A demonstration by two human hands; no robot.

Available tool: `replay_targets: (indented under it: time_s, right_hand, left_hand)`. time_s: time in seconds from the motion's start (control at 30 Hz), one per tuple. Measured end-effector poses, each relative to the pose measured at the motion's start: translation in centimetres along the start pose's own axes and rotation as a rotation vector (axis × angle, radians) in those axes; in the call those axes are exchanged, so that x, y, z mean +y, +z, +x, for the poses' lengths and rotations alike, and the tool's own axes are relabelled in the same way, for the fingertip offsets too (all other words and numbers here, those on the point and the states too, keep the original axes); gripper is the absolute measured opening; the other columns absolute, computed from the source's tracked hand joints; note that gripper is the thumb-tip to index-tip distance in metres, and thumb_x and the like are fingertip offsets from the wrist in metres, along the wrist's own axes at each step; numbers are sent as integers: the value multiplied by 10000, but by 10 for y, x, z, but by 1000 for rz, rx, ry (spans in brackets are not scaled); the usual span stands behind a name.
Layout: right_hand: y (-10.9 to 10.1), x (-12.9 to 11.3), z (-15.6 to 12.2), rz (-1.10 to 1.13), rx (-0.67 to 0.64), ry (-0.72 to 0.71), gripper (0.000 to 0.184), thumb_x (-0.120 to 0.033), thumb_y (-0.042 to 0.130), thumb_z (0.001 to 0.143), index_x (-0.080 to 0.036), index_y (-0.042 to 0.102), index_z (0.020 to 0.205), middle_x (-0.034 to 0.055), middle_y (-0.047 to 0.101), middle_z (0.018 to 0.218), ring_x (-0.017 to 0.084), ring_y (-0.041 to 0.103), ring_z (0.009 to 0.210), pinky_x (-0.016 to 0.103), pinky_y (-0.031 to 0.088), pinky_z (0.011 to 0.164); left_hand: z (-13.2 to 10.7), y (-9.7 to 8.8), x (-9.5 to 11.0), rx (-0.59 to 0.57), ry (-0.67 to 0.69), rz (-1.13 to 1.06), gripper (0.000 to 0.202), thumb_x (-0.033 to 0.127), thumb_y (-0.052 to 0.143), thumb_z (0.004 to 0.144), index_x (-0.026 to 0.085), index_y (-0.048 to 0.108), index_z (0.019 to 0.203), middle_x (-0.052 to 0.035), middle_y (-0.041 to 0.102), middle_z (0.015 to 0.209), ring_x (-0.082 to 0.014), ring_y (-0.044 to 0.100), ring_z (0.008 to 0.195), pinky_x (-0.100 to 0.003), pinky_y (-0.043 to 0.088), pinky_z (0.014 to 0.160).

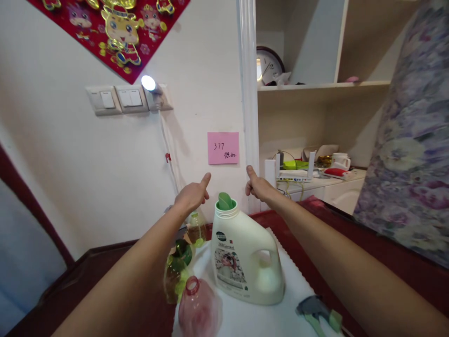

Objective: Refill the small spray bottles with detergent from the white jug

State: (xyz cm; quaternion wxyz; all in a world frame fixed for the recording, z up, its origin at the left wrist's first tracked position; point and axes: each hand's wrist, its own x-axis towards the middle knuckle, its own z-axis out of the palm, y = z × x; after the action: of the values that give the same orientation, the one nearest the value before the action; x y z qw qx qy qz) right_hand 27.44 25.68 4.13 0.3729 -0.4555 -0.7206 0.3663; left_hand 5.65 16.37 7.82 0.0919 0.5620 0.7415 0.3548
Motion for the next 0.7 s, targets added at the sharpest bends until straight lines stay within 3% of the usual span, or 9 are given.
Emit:
replay_targets:
  time_s: [0.07,0.13,0.17,0.27,0.33,0.4,0.5,0.6,0.7]
  right_hand:
    - [-10,10,-24,77,7,-63,797,-807,184,953,-183,639,754,-2,534,597,143,509,517,295,429,533]
    - [-20,22,-57,151,-4,-136,767,-843,263,904,-187,660,907,22,619,717,171,585,610,305,466,573]
    - [-25,29,-76,175,-15,-166,745,-840,322,887,-185,667,970,46,663,802,200,634,710,325,507,645]
    - [-29,51,-127,183,-68,-194,589,-714,574,862,-205,690,1134,108,716,1114,302,652,1069,415,523,906]
    - [-24,66,-150,176,-95,-178,574,-646,663,836,-228,663,1230,122,680,1262,325,631,1142,444,525,942]
    - [-14,78,-162,189,-128,-171,586,-602,684,837,-237,622,1291,126,641,1343,326,619,1178,454,529,966]
    - [4,90,-164,250,-124,-153,567,-544,671,851,-222,587,1310,134,635,1349,313,618,1190,446,524,988]
    - [17,94,-159,283,-68,-124,513,-471,682,821,-201,611,1252,131,672,1286,302,644,1131,422,536,946]
    - [25,92,-156,308,-15,-105,440,-416,686,765,-189,666,1141,99,731,1154,293,679,1022,396,552,870]
  left_hand:
    - [-36,-9,-1,93,79,-109,706,743,257,938,213,717,857,-62,750,915,-246,670,805,-352,506,715]
    - [-82,-16,-6,197,124,-194,651,696,246,955,235,701,1018,-47,739,1090,-237,659,946,-326,514,777]
    - [-107,-17,-11,258,121,-233,606,686,288,957,248,701,1026,-40,735,1087,-241,650,981,-326,511,809]
    - [-171,-9,-34,406,-48,-540,441,684,617,848,284,725,1003,-14,747,1062,-247,665,999,-304,521,824]
    - [-196,4,-49,365,-159,-726,468,656,737,767,269,718,1029,-36,753,1082,-261,685,992,-290,546,772]
    - [-204,17,-57,348,-205,-830,491,613,776,760,247,704,1079,-60,742,1121,-261,698,955,-287,561,719]
    - [-195,28,-58,397,-150,-957,433,560,790,785,242,700,1065,-31,731,1037,-196,687,860,-232,541,666]
    - [-183,31,-62,447,-117,-1034,348,540,760,833,273,690,1046,11,713,1066,-165,666,927,-218,529,752]
    - [-178,39,-80,347,-150,-936,371,584,701,867,295,661,1095,4,687,1174,-210,629,1098,-281,509,883]
